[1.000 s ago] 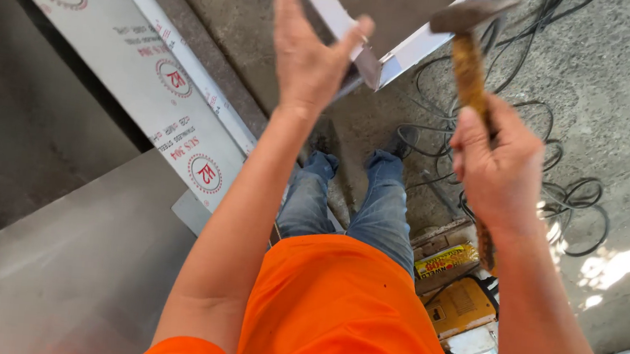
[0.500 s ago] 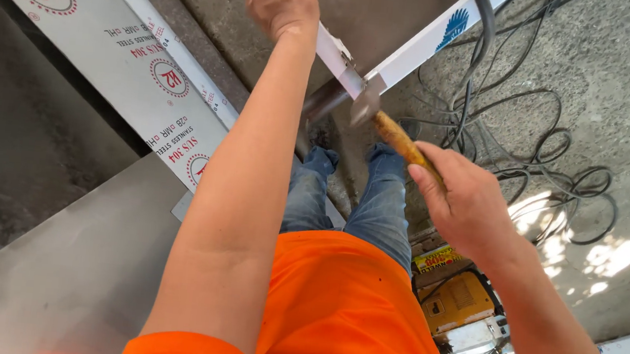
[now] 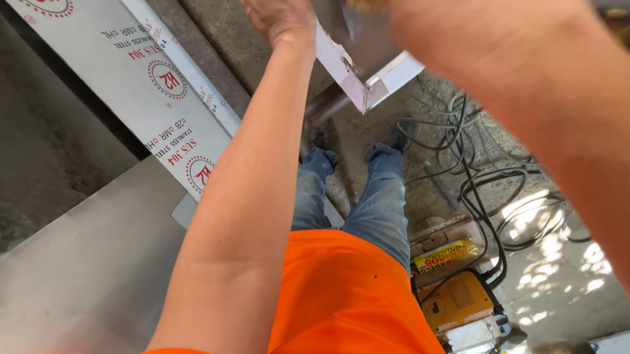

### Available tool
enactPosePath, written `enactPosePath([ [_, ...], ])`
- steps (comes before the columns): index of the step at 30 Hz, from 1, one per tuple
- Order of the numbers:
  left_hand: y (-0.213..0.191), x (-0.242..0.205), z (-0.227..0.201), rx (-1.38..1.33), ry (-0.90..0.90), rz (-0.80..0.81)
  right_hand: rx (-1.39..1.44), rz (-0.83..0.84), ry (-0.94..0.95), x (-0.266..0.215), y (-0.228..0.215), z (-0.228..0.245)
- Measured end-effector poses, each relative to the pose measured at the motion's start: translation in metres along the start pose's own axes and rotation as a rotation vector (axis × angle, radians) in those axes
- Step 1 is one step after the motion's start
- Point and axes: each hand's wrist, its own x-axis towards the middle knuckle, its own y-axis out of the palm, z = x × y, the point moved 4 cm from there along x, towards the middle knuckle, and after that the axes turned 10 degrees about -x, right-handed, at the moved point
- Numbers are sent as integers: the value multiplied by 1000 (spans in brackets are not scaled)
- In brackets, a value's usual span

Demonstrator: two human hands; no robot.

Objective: The person welds the corner of a stainless steel frame lying on the floor, producing sparks, then uses a hammer to tap the welded joint and pliers to handle the workpiece, alternating between welding and hammering the frame edges.

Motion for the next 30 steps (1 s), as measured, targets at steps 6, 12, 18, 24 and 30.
enactPosePath([
  [6, 2, 3, 7, 125, 49, -85, -297, 61, -273, 0, 1, 27],
  [12, 3, 2, 3, 190, 79, -106, -215, 214, -168, 0, -2, 29],
  [18, -1, 3, 4, 158, 82, -83, -199, 71, -143, -2, 2, 27],
  [24, 1, -6, -3, 143, 48, -29, -213, 117, -129, -36, -13, 10],
  [30, 1, 1, 5, 193, 49, -25, 199, -238, -189, -97, 40, -27],
])
